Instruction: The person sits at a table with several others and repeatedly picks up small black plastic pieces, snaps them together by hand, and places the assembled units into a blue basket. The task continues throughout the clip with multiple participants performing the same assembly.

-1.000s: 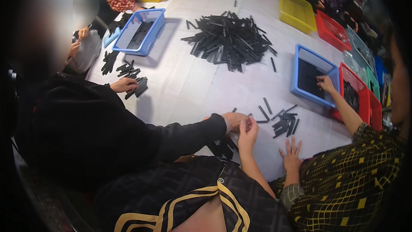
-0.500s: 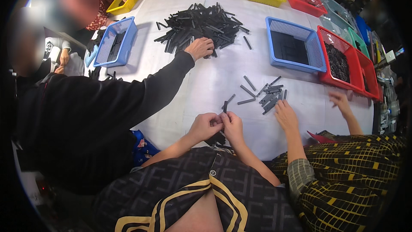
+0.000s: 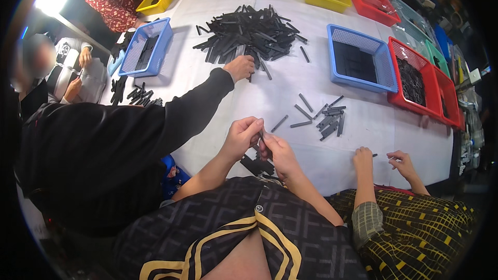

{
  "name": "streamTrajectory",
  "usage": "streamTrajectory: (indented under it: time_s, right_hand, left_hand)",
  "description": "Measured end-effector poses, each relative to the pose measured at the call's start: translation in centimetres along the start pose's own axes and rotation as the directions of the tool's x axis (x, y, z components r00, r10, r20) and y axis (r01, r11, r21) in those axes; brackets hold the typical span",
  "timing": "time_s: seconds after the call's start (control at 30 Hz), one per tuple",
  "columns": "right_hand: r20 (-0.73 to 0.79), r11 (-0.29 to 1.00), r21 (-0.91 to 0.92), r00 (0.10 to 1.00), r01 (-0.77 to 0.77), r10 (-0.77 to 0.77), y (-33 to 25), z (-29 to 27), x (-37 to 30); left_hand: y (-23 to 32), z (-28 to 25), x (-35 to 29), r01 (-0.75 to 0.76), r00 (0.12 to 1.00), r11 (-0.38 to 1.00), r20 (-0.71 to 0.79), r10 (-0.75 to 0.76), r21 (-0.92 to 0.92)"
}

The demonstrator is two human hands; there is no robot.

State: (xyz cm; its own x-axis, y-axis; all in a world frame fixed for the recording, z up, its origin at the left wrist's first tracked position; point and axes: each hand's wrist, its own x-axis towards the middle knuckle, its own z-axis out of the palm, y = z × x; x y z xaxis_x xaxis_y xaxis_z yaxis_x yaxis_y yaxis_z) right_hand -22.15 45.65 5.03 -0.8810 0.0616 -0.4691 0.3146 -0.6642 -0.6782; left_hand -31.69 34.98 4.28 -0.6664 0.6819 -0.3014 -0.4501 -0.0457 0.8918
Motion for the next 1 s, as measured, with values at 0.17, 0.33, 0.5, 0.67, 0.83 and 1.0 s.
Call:
streamTrajectory:
  time_s: [0.17,0.33,0.5,0.67,0.83,1.0]
  right_hand:
    - [0.109,0.979,0.188,0.992,-0.082,0.062,-1.0,-0.4,-0.8]
    - [0.169,0.929,0.333,0.98,-0.158,0.106,-1.7,-0.4,-1.0]
    - [0.21,0.904,0.384,0.971,-0.191,0.116,-2.0,0.1,-1.4]
    - [0.245,0.88,0.401,0.955,-0.256,0.166,-1.7,0.5,-1.5]
    - [0.268,0.883,0.39,0.949,-0.263,0.164,-1.1,0.2,-1.1]
    - [0.285,0.89,0.38,0.948,-0.25,0.145,-1.1,1.5,-0.7]
  left_hand:
    - [1.3,-0.5,0.3,0.099,0.995,0.99,-0.012,-0.1,-0.099]
    - [0.8,1.1,0.2,-0.115,0.987,0.98,0.133,0.094,0.163]
    - [1.8,1.4,-0.1,-0.081,0.996,0.984,-0.02,0.085,0.16]
    - [1.3,0.1,0.0,-0.093,0.991,0.993,-0.087,0.099,0.079]
    - [0.7,0.1,0.1,-0.262,0.96,0.916,-0.018,0.281,0.303]
    - [4.6,1.4,-3.2,-0.072,0.997,0.983,-0.023,0.077,0.168]
